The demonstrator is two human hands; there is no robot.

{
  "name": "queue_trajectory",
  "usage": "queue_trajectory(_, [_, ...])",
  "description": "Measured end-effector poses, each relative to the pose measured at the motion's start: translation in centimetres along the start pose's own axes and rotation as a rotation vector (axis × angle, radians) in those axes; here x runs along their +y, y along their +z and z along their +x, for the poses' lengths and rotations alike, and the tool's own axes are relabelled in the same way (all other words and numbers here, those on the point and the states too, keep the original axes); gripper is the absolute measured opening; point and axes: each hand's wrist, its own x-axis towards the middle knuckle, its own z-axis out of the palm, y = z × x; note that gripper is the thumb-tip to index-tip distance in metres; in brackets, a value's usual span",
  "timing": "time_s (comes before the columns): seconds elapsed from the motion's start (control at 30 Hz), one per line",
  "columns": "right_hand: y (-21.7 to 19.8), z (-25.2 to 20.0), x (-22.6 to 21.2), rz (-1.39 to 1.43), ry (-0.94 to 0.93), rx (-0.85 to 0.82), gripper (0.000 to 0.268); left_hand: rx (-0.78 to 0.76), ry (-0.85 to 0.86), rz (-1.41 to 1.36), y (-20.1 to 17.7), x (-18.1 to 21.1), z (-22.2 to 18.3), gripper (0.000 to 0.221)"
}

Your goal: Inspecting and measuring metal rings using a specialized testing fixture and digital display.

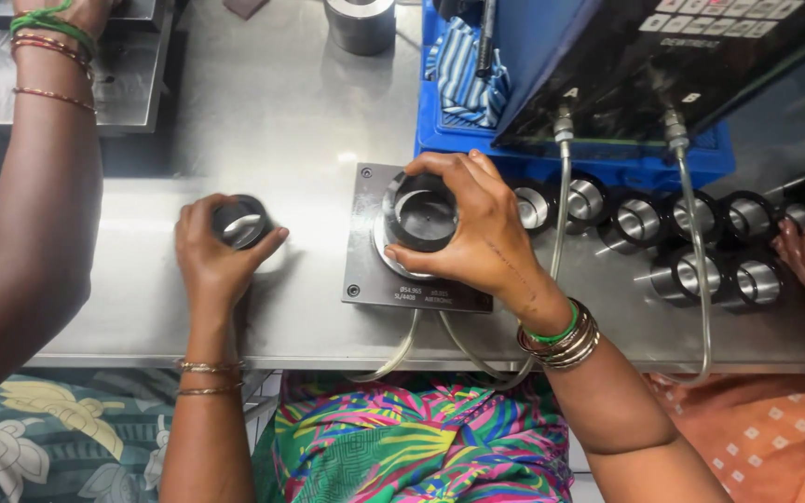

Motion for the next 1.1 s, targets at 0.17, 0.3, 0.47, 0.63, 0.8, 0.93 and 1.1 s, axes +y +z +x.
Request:
queue_trajectory(0.17, [0.6, -0.5, 1.0, 0.007, 0.087, -0.06, 0.067, -0.01, -0.1, 0.168, -1.7, -3.5, -0.9, 0.067])
queue_trajectory(0.3, [0.5, -1.0, 1.0, -0.013, -0.04, -0.06, 0.081, 0.109, 0.012, 0.336, -1.2, -1.2, 0.4, 0.066])
queue_trajectory(0.47, [-4.0, -3.7, 4.6, 0.064, 0.107, 0.181, 0.051, -0.11, -0.012, -0.366, 2.8, 10.0, 0.2, 0.061])
queue_trajectory(0.63, [-5.8, -9.0, 11.0, -0.306, 0.647, 0.205, 0.013, -0.306, 0.203, -0.063, 5.0, 18.4, -0.9, 0.092])
queue_trajectory(0.8, [-1.8, -12.0, 10.9, -0.465, 0.247, -0.051, 0.037, -0.403, 0.333, -0.274, 4.6, 16.1, -0.5, 0.082])
queue_trajectory(0.93, [-1.6, -12.4, 9.8, -0.506, 0.255, -0.077, 0.043, -0.519, 0.483, -0.411, 4.2, 15.0, 0.0, 0.074])
queue_trajectory(1.1, [-1.6, -13.6, 9.8, -0.394, 0.225, -0.036, 0.042, -0.406, 0.275, -0.275, 5.1, 16.7, 0.0, 0.09])
